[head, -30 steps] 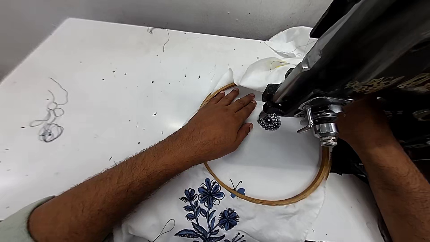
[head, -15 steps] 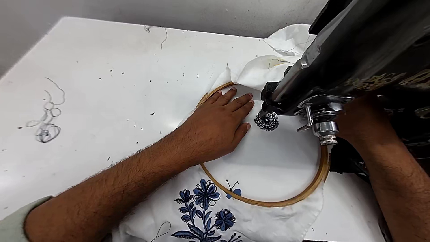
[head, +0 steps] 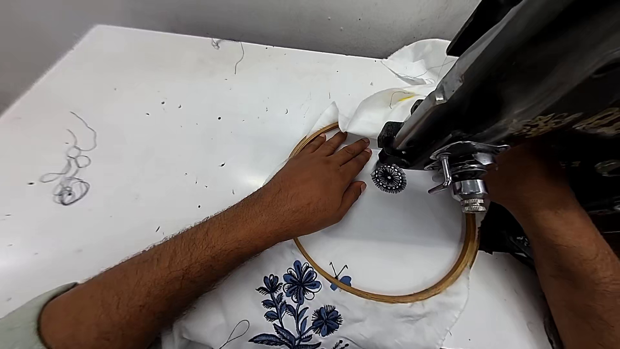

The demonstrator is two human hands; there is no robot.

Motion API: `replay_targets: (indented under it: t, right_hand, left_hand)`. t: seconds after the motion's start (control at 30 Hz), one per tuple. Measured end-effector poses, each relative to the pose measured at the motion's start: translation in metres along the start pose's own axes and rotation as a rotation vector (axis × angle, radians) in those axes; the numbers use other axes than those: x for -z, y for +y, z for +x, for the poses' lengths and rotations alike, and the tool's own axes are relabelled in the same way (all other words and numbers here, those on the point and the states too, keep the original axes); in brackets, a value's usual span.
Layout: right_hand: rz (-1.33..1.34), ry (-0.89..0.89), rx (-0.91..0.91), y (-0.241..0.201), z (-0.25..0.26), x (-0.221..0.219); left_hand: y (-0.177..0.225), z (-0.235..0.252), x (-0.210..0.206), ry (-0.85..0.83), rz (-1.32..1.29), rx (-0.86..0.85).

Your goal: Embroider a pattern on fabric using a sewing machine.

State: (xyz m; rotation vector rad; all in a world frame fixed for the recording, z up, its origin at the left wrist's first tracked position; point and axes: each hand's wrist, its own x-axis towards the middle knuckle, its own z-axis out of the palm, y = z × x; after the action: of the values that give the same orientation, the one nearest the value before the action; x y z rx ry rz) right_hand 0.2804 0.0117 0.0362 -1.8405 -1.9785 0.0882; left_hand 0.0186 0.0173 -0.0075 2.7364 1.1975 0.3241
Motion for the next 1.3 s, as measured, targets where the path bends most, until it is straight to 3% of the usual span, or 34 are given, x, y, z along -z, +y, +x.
replay_targets:
  t: [1.3]
  right_hand:
    - [-0.013,-0.052,-0.029,-0.004,-0.001,0.003]
  left_hand:
    - [0.002,-0.004,0.002,-0.016,0.015,-0.008]
